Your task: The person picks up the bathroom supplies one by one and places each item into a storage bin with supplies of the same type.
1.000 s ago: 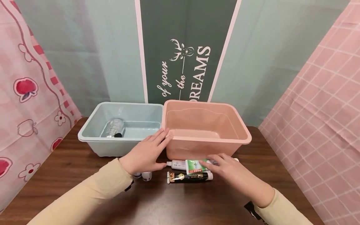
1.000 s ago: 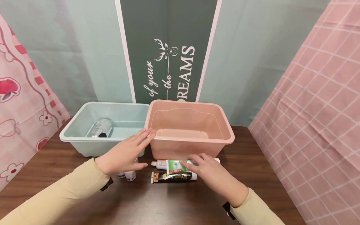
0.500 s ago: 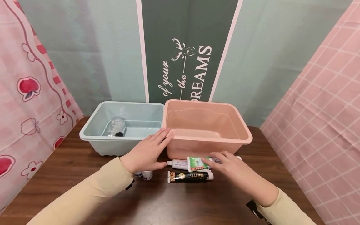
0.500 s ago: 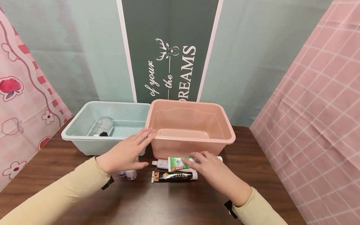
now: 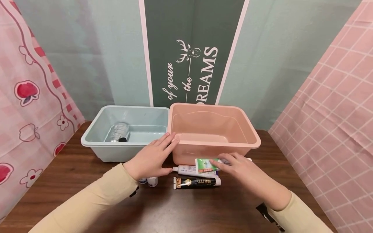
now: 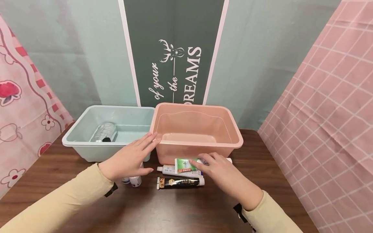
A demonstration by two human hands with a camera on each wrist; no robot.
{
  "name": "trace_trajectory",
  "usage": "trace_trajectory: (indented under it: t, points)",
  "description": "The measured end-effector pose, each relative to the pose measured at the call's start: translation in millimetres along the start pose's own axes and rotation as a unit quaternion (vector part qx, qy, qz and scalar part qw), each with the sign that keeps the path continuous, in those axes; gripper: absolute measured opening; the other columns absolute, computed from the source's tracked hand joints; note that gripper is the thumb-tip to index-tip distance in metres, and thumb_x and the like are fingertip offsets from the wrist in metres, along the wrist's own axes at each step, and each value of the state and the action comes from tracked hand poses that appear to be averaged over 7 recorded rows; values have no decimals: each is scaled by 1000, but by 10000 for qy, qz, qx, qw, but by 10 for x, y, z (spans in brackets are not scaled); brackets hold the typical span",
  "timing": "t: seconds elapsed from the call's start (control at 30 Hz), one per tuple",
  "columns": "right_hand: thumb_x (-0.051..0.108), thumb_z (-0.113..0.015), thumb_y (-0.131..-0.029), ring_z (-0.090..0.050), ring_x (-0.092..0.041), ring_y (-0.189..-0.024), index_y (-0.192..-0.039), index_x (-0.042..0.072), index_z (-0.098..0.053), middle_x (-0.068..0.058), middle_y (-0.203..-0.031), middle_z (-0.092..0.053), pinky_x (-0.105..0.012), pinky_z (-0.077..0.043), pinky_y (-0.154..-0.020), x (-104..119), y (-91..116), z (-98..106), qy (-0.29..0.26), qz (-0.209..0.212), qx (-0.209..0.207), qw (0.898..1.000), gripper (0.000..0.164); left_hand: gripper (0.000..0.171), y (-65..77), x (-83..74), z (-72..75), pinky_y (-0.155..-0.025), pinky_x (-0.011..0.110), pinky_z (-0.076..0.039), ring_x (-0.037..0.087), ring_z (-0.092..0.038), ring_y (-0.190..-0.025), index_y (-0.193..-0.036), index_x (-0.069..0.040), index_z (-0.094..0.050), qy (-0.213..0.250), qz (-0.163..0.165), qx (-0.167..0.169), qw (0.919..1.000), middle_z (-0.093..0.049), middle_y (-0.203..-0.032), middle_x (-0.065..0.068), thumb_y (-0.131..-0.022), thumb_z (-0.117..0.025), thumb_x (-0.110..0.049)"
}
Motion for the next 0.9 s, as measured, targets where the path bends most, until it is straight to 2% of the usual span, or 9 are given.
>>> trace_trajectory:
  t: [0.1,0.23,0.43,0.63,0.9]
  points:
    - [-4,-59,-78,-50,-23,-105,-134,29,-51,-3,-123,-51,-47,-46,-75,-20,-18,32,-19,28,-48,10000,66,97,4,-4,7,-101,48,-35,32,-19,-138,-148,-3,-21,6,4,-14,10000,-21,-151,17,-75,-70,-46]
    - [-6,-57,-77,-51,-24,-105,-132,25,-54,-4,-121,-51,-44,-46,-78,-21,-39,98,73,323,-339,9989,63,96,2,-13,6,-101,48,-35,32,-20,-138,-148,-3,-22,38,-21,-3,10000,-22,-151,18,-75,-70,-45]
    - [-6,-61,-75,-52,-24,-105,-129,23,-57,-4,-119,-52,-41,-46,-82,-25,-68,181,215,478,-667,9964,61,96,-8,-1,0,-102,48,-34,31,-20,-138,-148,-4,-20,3,-21,28,10000,-20,-152,17,-76,-68,-45]
    - [-3,-63,-76,-52,-23,-104,-129,24,-57,-3,-119,-52,-41,-46,-81,-34,-86,177,165,392,-572,9975,61,95,8,1,-2,-101,48,-34,32,-21,-138,-148,-5,-21,33,-22,74,10000,-21,-151,17,-77,-68,-46]
    - [-9,-64,-75,-50,-26,-109,-131,23,-56,-5,-123,-52,-43,-46,-85,-82,-116,215,145,256,-398,9988,65,96,-4,1,24,-100,48,-36,32,-23,-137,-148,-4,-24,48,-57,-128,9999,-24,-150,17,-75,-71,-45]
Point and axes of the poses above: each hand's wrist, its own y-axis away from the middle knuckle, its own z-axis out of the back of the hand, x = y × z, the point moved 7 cm from there along -y, towards the middle knuckle
